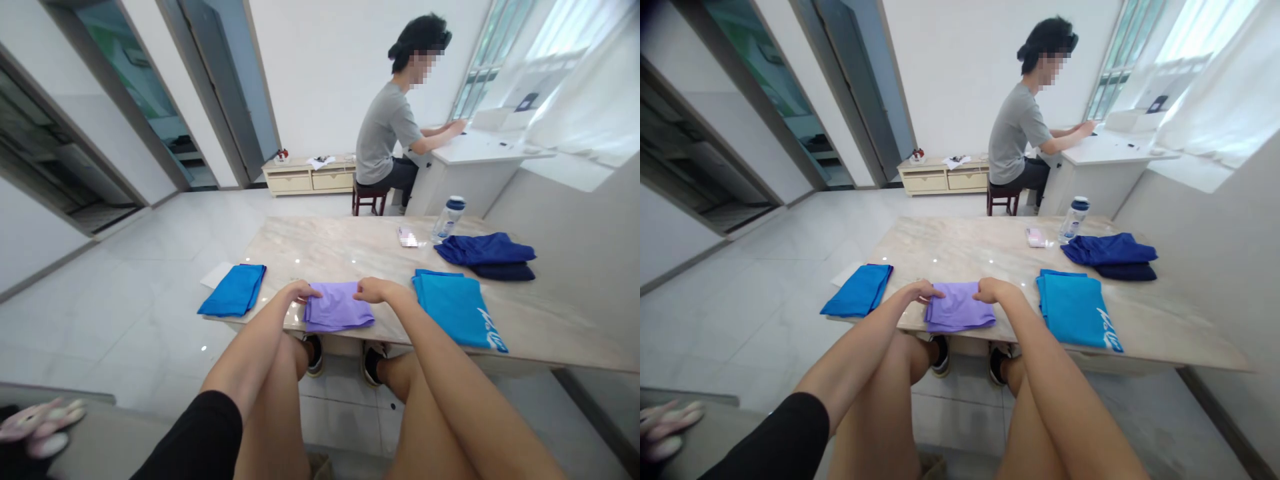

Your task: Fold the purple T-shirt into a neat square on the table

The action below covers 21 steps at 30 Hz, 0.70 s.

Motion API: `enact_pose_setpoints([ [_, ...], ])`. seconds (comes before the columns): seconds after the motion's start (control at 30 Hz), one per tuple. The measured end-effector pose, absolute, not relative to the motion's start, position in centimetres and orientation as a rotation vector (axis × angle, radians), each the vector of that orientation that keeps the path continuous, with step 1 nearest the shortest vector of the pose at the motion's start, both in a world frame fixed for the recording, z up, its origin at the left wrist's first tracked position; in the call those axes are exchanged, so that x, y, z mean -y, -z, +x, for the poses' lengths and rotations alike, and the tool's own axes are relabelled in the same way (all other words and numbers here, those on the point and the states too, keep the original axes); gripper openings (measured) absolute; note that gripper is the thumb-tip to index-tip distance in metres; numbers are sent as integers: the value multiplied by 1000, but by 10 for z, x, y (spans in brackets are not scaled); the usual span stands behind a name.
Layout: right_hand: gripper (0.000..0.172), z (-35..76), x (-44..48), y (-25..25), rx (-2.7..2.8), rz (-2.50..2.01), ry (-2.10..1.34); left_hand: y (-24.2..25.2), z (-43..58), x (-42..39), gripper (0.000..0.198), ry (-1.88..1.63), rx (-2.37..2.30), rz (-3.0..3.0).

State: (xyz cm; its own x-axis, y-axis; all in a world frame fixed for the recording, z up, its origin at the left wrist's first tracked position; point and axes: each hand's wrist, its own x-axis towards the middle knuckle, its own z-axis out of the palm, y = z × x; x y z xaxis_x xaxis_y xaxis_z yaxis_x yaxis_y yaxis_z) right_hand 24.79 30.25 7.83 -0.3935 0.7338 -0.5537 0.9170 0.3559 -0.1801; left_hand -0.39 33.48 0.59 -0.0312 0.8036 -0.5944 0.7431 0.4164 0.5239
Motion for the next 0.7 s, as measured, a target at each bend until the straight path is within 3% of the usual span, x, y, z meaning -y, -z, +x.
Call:
enact_pose_setpoints([
  [0.17, 48, 264, -302, -61, -2328, 1429, 683, -53, -15, -313, 17, -400, -1780, 1335],
  [0.43, 47, 270, -305, -41, -2464, 1364, 802, -143, -141, -226, 29, -884, -1962, 1235],
  [0.7, 52, 280, -303, -39, -2436, 1419, 892, -155, -227, -162, 32, -1057, -2153, 868],
])
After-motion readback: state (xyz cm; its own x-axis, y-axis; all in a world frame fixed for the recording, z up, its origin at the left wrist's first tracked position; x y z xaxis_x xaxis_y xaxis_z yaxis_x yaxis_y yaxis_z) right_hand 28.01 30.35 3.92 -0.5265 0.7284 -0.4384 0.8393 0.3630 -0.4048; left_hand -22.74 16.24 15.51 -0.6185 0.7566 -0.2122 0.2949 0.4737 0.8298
